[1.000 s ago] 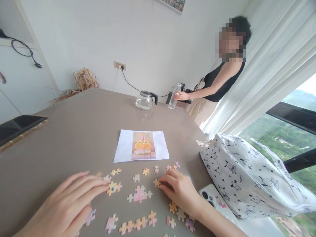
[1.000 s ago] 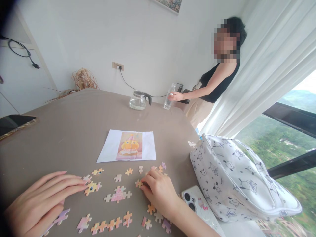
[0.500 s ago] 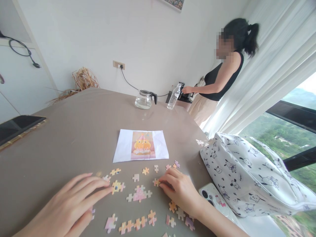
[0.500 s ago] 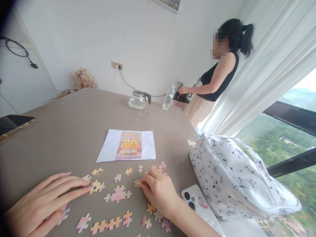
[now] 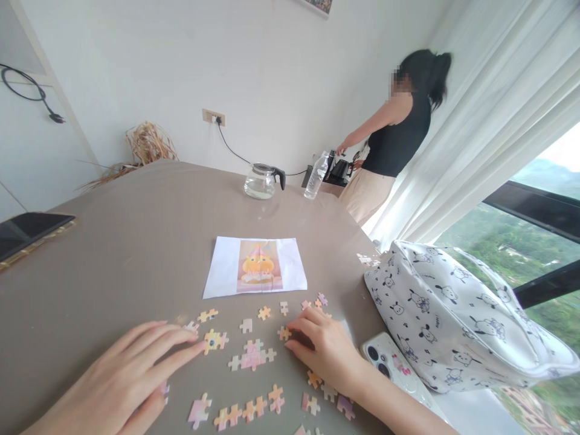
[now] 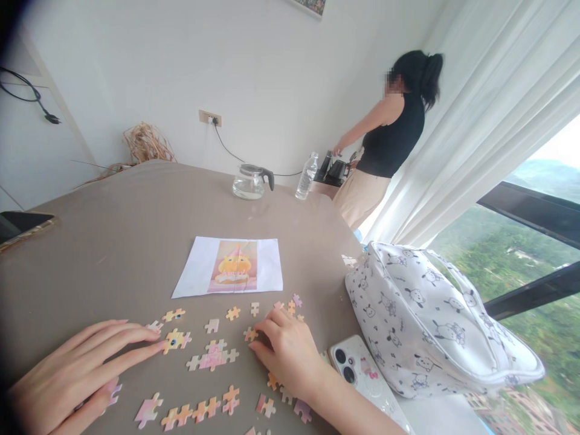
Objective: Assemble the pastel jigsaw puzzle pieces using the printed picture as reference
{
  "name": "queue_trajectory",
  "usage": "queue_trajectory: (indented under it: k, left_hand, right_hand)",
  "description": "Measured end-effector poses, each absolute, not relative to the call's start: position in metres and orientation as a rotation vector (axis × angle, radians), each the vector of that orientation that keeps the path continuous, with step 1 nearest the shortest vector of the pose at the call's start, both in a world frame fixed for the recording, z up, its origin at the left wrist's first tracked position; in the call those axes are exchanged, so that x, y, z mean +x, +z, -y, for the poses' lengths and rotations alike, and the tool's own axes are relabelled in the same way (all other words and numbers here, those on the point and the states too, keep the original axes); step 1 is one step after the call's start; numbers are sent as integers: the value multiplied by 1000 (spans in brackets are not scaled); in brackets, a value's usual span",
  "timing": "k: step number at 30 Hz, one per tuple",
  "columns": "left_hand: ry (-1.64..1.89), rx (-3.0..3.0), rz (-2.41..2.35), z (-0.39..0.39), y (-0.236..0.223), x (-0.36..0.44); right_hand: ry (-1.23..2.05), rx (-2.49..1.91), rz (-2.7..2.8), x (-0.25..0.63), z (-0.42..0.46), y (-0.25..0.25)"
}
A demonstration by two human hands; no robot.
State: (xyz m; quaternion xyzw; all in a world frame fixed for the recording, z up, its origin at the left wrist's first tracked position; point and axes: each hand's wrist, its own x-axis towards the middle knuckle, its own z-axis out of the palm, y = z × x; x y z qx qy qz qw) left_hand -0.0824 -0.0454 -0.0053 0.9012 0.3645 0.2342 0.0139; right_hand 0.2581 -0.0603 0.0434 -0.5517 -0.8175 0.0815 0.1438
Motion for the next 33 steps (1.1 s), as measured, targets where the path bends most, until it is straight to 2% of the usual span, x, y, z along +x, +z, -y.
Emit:
queue_trajectory:
  k: [15, 33]
  left_hand:
    - [781, 2765, -1151, 46, -1, -77]
    - [655, 2786, -1227, 51, 3, -71]
  right_hand:
    - [257, -1554, 2335, 258, 60, 38]
    - [145, -1417, 2277, 255, 61, 41]
